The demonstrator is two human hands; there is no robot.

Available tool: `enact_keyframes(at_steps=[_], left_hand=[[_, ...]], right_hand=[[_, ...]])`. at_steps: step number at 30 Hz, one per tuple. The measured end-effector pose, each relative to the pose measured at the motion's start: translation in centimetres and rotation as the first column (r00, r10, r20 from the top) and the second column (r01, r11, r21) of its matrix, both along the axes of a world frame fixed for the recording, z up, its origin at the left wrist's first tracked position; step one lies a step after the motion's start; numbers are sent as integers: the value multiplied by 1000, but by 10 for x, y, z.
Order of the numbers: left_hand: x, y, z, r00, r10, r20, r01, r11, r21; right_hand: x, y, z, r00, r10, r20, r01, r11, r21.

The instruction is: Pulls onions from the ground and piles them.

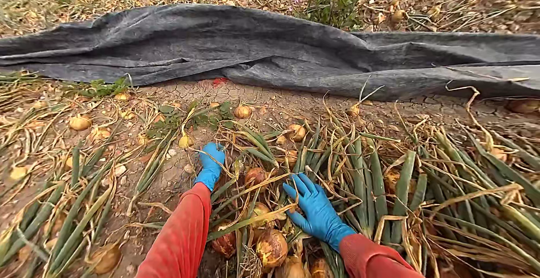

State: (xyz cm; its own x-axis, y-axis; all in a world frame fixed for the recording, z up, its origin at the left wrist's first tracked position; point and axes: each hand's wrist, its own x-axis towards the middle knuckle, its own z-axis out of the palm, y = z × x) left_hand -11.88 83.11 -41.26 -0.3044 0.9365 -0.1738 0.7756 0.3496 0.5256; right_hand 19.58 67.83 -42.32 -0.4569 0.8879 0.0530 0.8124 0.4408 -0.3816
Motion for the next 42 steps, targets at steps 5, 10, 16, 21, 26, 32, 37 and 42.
enact_keyframes(at_steps=[5,10,16,21,26,32,37,42], left_hand=[[0,-18,14,992,63,110,-77,989,127],[-29,-41,85,990,-116,80,85,945,315],[1,18,41,895,-441,-65,402,863,-306],[2,27,25,882,-453,-130,380,847,-371],[-14,-31,101,805,-589,75,546,684,-485],[-80,-196,132,953,-253,165,289,921,-262],[-81,-298,58,989,25,-145,-63,963,-263],[-24,-263,48,993,114,-16,-105,952,286]], right_hand=[[0,1,1,1000,5,23,-4,1000,-31],[4,-2,-5,1000,-3,-3,3,999,40],[3,0,-7,999,-14,-36,20,988,153],[2,0,-19,997,-10,-71,22,986,167],[2,1,-18,996,7,-85,7,987,163],[5,4,-23,995,10,-98,7,985,171],[7,8,-25,995,36,-93,-18,981,192],[8,8,-19,999,6,-41,1,987,163]])
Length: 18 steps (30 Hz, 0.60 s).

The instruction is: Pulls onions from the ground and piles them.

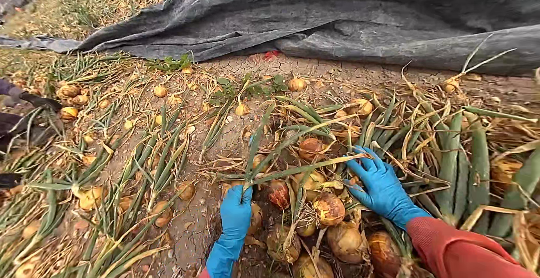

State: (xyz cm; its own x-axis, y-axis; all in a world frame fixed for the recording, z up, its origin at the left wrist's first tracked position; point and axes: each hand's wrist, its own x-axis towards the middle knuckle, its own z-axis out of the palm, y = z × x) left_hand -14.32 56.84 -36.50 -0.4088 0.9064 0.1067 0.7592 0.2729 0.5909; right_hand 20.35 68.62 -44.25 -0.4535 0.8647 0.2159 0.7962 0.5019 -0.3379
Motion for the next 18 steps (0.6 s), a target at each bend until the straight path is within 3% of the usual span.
enact_keyframes(at_steps=[1,2,4,5,7,9,11,14,16,18], left_hand=[[10,16,10,997,23,74,-12,989,-145],[19,34,18,999,11,51,4,958,-287],[26,66,27,981,-165,-98,84,827,-555],[19,75,22,956,-263,-126,138,790,-598],[-9,88,8,921,-332,-206,219,875,-431],[-37,105,-4,946,-225,-235,179,963,-199],[-60,128,-21,954,-128,-269,69,973,-219],[-76,155,-64,956,-98,-275,-15,924,-382],[-78,158,-74,967,-74,-244,-15,939,-344],[-79,160,-74,978,-45,-204,-15,959,-282]], right_hand=[[-1,0,1,1000,-1,13,1,1000,-12],[-2,1,4,1000,-12,23,13,999,-46],[-3,-2,17,996,-76,40,81,985,-154],[-6,-4,30,990,-133,49,141,959,-245],[-18,9,66,951,-285,123,310,859,-408],[-38,46,93,889,-357,287,444,823,-354],[-59,94,89,838,-315,446,467,836,-288],[-81,153,69,791,-115,601,409,830,-379],[-85,172,52,872,-132,471,356,831,-427],[-85,174,45,939,-315,136,340,795,-502]])
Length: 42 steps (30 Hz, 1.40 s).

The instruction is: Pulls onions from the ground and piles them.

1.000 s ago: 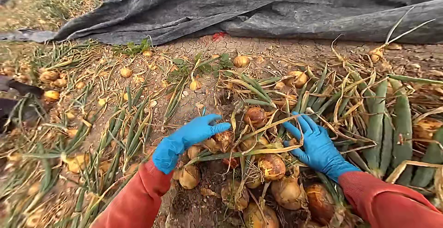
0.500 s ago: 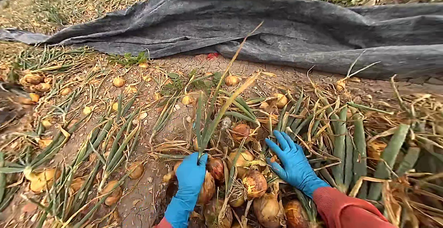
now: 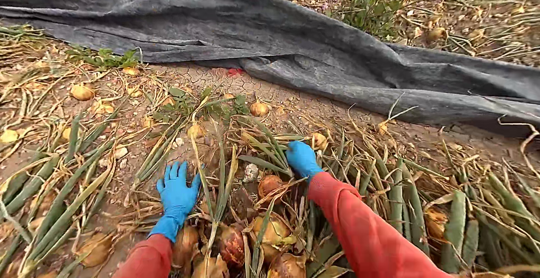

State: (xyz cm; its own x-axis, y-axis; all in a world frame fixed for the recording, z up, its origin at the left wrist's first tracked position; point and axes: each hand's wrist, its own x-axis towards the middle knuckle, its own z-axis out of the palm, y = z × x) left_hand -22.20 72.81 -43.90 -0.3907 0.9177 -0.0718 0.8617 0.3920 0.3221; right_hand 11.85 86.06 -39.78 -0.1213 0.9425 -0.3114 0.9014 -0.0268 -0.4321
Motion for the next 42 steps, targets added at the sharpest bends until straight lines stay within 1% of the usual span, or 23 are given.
enact_keyframes(at_steps=[1,3,4,6,10,11,12,14,15,16,17,19,20,23,26,28,30,31,33,35,38,40,42], left_hand=[[0,0,0,1000,5,11,-5,1000,18],[-3,-2,-1,1000,13,5,-13,1000,26],[-5,-4,-3,1000,10,-1,-10,999,37],[-8,-4,-8,1000,-9,-9,9,998,68],[-10,-3,-16,999,-30,-18,32,990,136],[-9,-4,-16,1000,-27,-13,28,991,132],[-8,-4,-17,1000,-23,-13,24,990,137],[-8,-2,-18,1000,-24,-19,27,987,158],[-9,-1,-19,1000,-23,-18,26,986,164],[-11,-2,-21,999,-20,-29,25,984,175],[-13,-3,-24,999,-21,-39,27,983,182],[-14,-1,-27,999,-30,-43,38,980,195],[-15,-2,-28,999,-34,-39,41,980,195],[-17,-5,-29,998,-41,-48,49,981,186],[-20,-3,-29,998,-50,-36,55,984,171],[-19,-3,-31,998,-55,-37,61,984,170],[-12,-1,-27,998,-48,-44,55,981,187],[-7,1,-23,998,-42,-36,48,979,197],[2,6,-13,999,-28,-22,32,979,199],[4,8,-5,1000,-10,6,9,988,154],[0,6,-2,1000,31,-1,-31,999,41],[1,9,3,999,41,-5,-41,999,-10],[2,8,6,1000,24,5,-24,999,-36]], right_hand=[[1,-2,-1,971,-133,-198,138,990,10],[6,-3,-11,805,-365,-468,388,920,-52],[6,-2,-16,724,-449,-524,466,878,-108],[5,-5,-11,626,-551,-552,554,812,-183],[14,-60,35,535,-613,-582,623,751,-219],[24,-69,42,596,-628,-500,621,756,-209],[37,-68,45,698,-622,-356,607,777,-168],[49,-36,46,859,-511,19,510,854,-101],[46,-11,42,889,-428,164,444,893,-76],[40,14,32,902,-357,243,376,926,-32],[34,37,22,913,-313,262,321,947,12],[22,66,16,928,-337,155,332,941,63],[16,70,16,926,-362,108,359,932,45],[13,57,16,919,-387,77,388,922,3],[31,46,20,937,-309,162,314,950,-1],[35,45,17,944,-164,286,180,983,-32],[29,51,13,947,-69,315,84,996,-36],[26,54,13,952,-96,292,106,994,-22],[30,63,17,951,-272,147,274,962,5],[42,67,18,909,-417,8,417,909,-3],[44,58,19,865,-501,-24,501,865,-22],[33,41,38,822,-560,-107,561,827,-19],[24,15,62,805,-540,-248,562,827,23]])
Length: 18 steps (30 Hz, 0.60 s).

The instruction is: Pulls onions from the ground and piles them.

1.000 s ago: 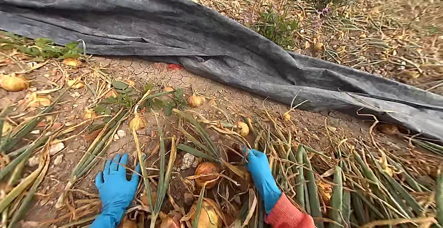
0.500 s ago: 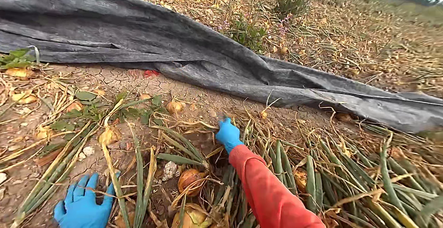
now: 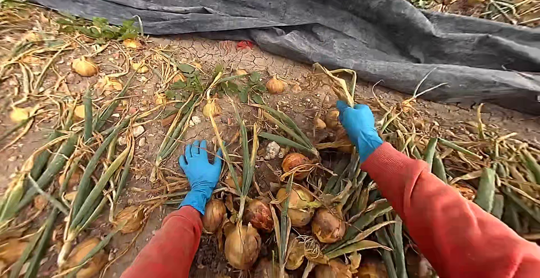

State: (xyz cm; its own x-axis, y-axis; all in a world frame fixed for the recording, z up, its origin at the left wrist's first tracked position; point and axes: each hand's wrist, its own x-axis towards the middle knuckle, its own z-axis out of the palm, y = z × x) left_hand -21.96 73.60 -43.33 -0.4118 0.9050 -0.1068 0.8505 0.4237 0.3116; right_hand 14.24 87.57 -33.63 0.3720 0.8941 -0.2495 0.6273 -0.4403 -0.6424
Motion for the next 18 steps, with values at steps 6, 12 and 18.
enact_keyframes(at_steps=[6,12,18], left_hand=[[-8,-5,-6,1000,-20,-9,21,996,86],[-11,-11,-11,998,-50,30,44,983,178],[-12,-13,-13,999,-37,-5,37,979,198]], right_hand=[[-71,-115,121,733,144,-665,-224,974,-36],[-83,-105,97,556,478,-679,-698,713,-70],[11,37,-38,875,289,389,-225,953,-200]])
